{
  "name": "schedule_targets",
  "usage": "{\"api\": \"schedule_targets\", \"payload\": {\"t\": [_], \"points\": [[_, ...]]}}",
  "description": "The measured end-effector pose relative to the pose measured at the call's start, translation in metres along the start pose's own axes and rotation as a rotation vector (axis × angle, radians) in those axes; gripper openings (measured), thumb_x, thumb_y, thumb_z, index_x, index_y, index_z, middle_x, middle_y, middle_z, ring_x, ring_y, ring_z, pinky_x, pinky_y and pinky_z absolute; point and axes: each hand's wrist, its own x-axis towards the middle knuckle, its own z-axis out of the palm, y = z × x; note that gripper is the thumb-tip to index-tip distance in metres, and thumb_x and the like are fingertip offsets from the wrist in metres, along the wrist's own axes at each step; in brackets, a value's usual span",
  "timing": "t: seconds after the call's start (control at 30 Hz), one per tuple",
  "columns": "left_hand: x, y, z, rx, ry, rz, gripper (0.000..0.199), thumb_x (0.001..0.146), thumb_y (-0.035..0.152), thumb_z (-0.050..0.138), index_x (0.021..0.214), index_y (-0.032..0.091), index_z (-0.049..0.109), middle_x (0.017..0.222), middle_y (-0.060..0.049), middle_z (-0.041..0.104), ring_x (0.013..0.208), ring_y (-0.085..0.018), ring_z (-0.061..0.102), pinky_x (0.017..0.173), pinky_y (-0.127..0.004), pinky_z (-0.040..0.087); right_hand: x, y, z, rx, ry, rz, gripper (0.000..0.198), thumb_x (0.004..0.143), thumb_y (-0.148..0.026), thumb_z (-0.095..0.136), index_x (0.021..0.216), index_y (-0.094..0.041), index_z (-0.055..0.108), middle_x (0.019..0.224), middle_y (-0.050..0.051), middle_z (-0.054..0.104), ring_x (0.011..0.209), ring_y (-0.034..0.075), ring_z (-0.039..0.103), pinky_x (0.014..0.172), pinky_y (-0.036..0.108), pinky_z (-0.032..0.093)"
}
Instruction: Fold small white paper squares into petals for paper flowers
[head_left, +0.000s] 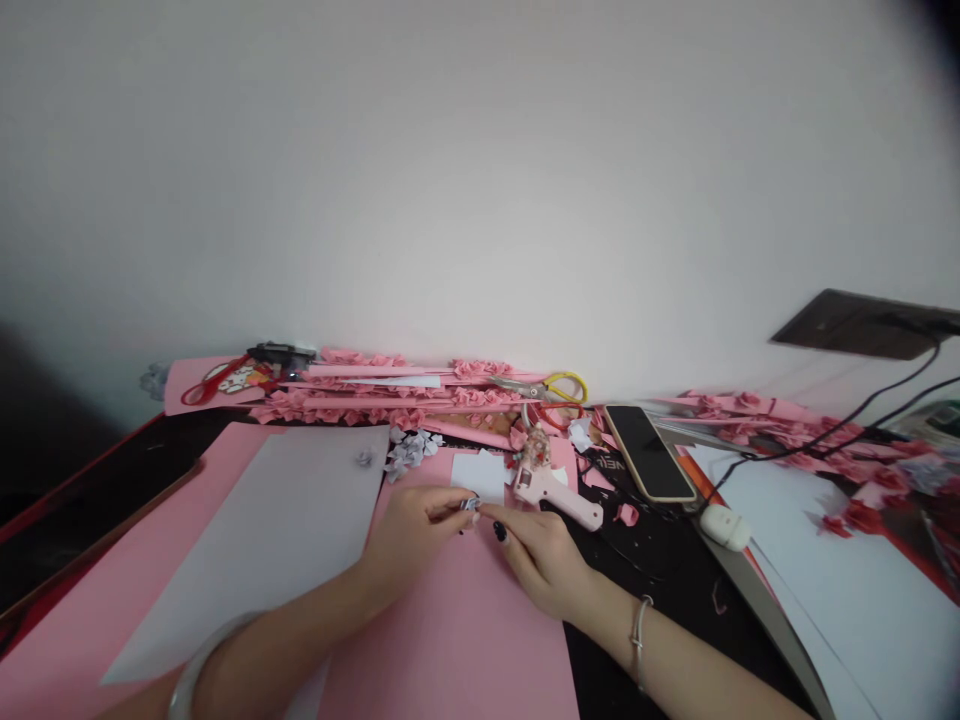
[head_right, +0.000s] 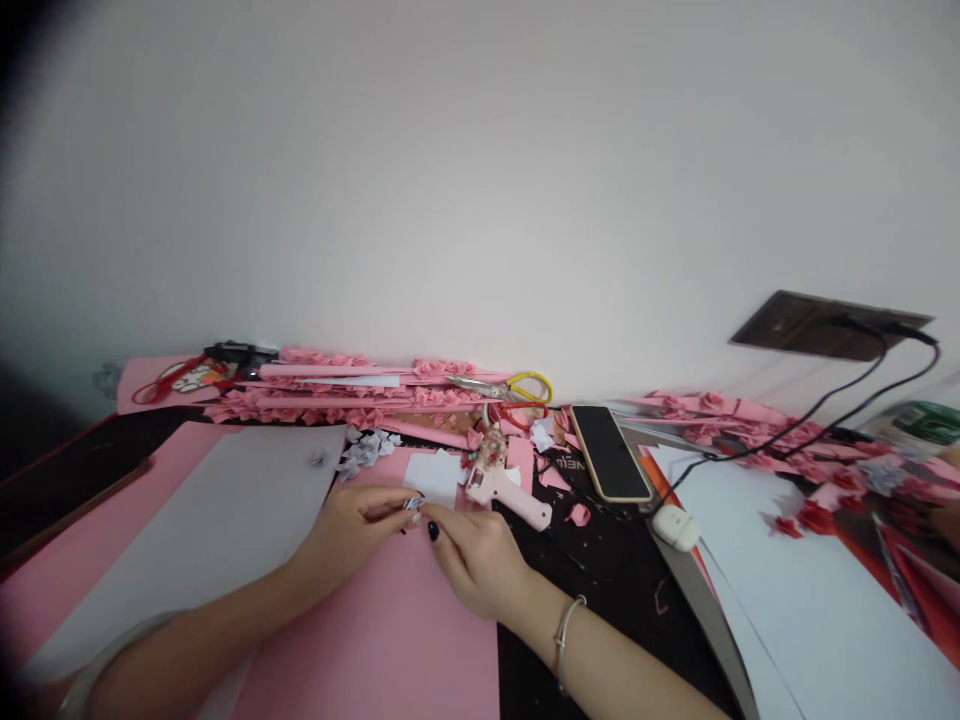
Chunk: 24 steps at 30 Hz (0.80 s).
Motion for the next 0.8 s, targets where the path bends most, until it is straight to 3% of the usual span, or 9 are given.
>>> {"api": "schedule_targets", "payload": {"t": [0.8], "points": [[-0.0001,-0.0002,0.0005,-0.018,0.007,-0.004,0.018,0.076,0.023,0.055,0.080,0.018,0.072,0.070,0.001,0.068,0.065,-0.015,0.059,0.057,-0.021,0.043,-0.0009,-0.0006,-0.0002,-0.006,-0.011,0.002,0.034,0.090,-0.014,0.037,0.118,-0.011,0.056,0.080,0.009,0.072,0.061,0.018,0.064,0.059,0.028,0.047]]}}
